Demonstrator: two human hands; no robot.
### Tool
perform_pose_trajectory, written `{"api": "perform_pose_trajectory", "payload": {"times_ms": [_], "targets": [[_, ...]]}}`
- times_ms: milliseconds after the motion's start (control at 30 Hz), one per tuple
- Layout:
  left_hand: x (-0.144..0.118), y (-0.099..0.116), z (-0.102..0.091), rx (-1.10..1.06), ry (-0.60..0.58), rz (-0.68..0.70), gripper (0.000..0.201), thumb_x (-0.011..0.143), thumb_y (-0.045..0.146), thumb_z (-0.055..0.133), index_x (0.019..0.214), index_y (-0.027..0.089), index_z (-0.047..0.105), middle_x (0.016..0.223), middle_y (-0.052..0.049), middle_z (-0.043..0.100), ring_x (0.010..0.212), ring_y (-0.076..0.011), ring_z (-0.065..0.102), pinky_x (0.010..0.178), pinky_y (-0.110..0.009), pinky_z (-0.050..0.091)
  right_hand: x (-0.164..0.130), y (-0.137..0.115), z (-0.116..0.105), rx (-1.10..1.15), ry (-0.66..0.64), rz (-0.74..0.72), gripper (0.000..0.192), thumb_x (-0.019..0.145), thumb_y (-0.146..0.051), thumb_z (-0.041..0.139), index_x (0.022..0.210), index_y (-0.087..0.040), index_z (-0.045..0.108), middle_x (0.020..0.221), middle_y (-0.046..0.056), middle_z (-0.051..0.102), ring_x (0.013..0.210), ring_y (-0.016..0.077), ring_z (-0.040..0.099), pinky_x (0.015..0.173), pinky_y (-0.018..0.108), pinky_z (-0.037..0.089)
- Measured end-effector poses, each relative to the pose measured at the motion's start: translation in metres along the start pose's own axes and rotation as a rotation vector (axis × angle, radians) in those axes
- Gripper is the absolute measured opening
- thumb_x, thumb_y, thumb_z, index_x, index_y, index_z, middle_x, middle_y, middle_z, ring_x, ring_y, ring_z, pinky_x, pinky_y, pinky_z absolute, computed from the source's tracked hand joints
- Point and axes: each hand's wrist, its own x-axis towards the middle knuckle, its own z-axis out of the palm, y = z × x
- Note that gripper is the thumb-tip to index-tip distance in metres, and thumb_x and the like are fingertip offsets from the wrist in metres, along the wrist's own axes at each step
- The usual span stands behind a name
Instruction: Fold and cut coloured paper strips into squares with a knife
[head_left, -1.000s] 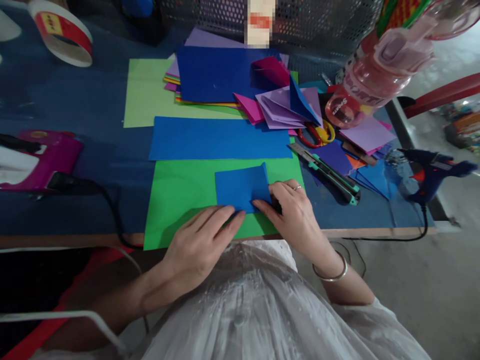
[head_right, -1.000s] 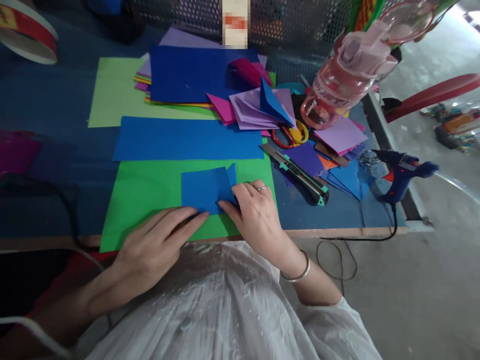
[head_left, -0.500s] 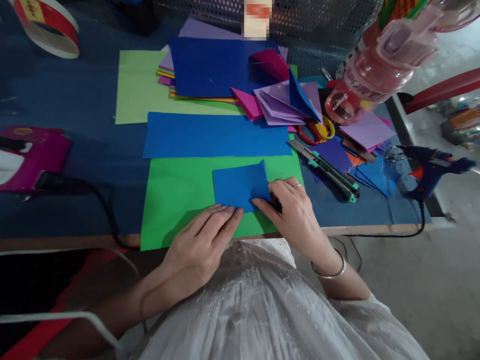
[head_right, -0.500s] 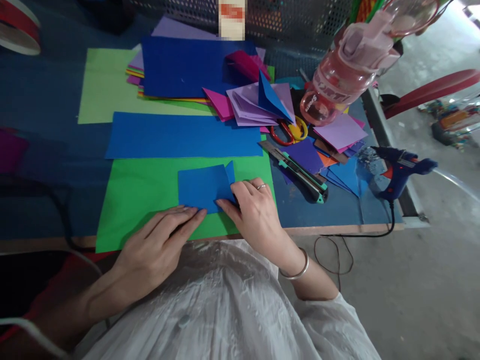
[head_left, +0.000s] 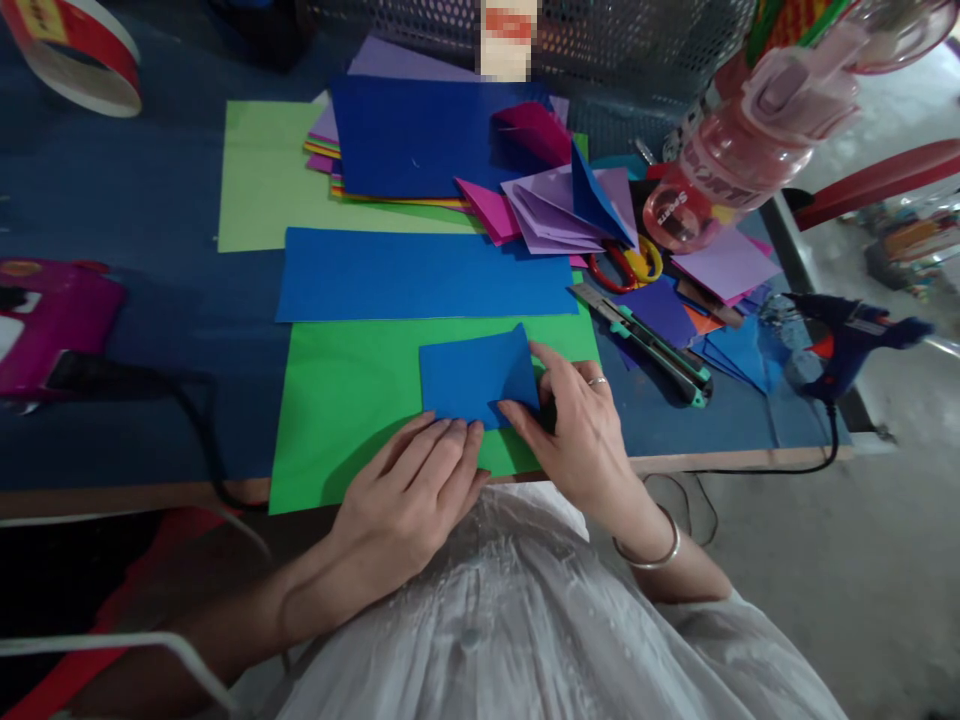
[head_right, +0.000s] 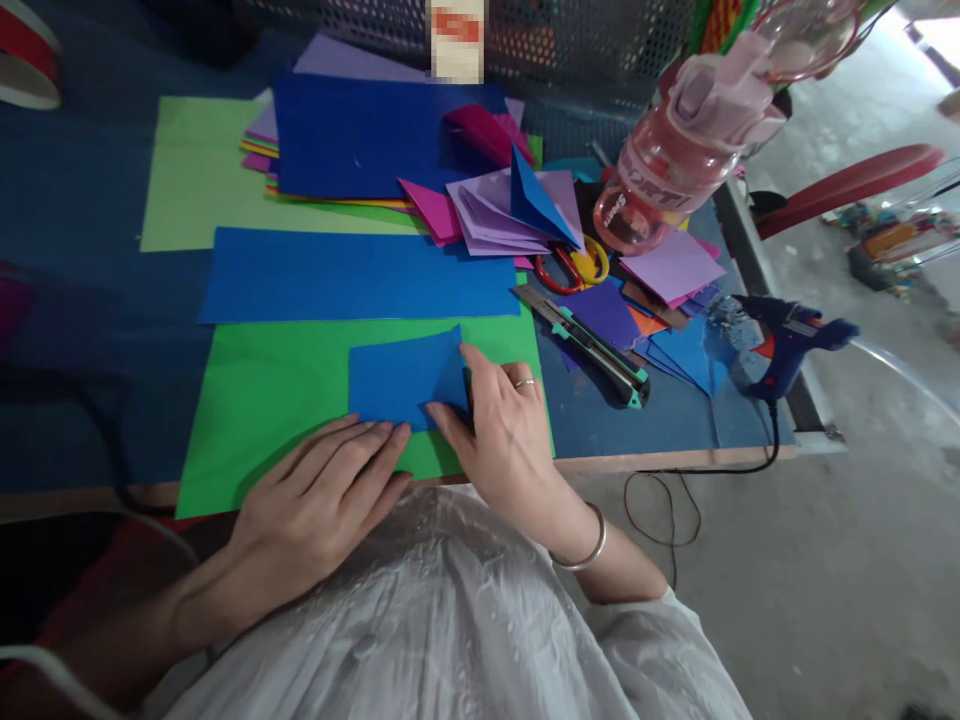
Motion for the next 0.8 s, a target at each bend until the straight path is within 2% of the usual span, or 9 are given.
{"api": "perform_pose_trajectory", "payload": {"times_ms": [100,167,300,467,800], "targets": [[-0.002,0.000,0.000,-0.008,0.007,0.004,0.028,0.102,0.029,0.066,0.110,0.004,0.076,0.102,-0.015,0.078,0.097,-0.0249,0.074,0.094,-0.038,0.062,-0.003,-0.011,0.004,-0.067,-0.003,0.041,0.086,0.101,-0.060,0.059,0.162,-0.008,0.030,0.117,0.020,0.071,0.104,0.0370,0.059,0.087,0.050,0.046],[-0.003,0.000,0.000,-0.020,0.011,0.003,0.031,0.101,0.031,0.068,0.110,0.003,0.076,0.102,-0.016,0.078,0.097,-0.0256,0.074,0.094,-0.038,0.062,-0.005,-0.016,0.007,-0.092,-0.002,0.057,0.092,0.101,-0.062,0.058,0.166,-0.007,0.022,0.123,0.022,0.070,0.106,0.0384,0.059,0.087,0.052,0.046],[-0.003,0.000,0.001,-0.029,0.000,0.008,0.032,0.100,0.032,0.070,0.117,0.005,0.075,0.104,-0.015,0.078,0.098,-0.0255,0.074,0.095,-0.038,0.061,-0.006,-0.017,0.008,-0.103,0.015,0.092,0.091,0.102,-0.060,0.056,0.168,-0.010,0.019,0.117,0.019,0.071,0.104,0.0372,0.058,0.086,0.051,0.046],[-0.003,-0.003,0.002,-0.018,-0.001,0.027,0.038,0.102,0.035,0.067,0.117,0.001,0.073,0.103,-0.015,0.078,0.095,-0.0254,0.074,0.093,-0.039,0.061,-0.009,-0.011,0.005,-0.098,0.031,0.114,0.087,0.104,-0.057,0.054,0.168,-0.013,0.016,0.114,0.016,0.070,0.102,0.0343,0.057,0.084,0.048,0.044],[-0.003,-0.006,0.000,-0.041,-0.025,0.048,0.042,0.100,0.035,0.071,0.120,-0.001,0.072,0.105,-0.017,0.078,0.095,-0.0262,0.075,0.092,-0.039,0.061,-0.016,-0.005,-0.004,-0.102,-0.011,0.105,0.074,0.107,-0.044,0.051,0.167,-0.013,0.021,0.114,0.014,0.069,0.104,0.0327,0.056,0.084,0.046,0.044]]}}
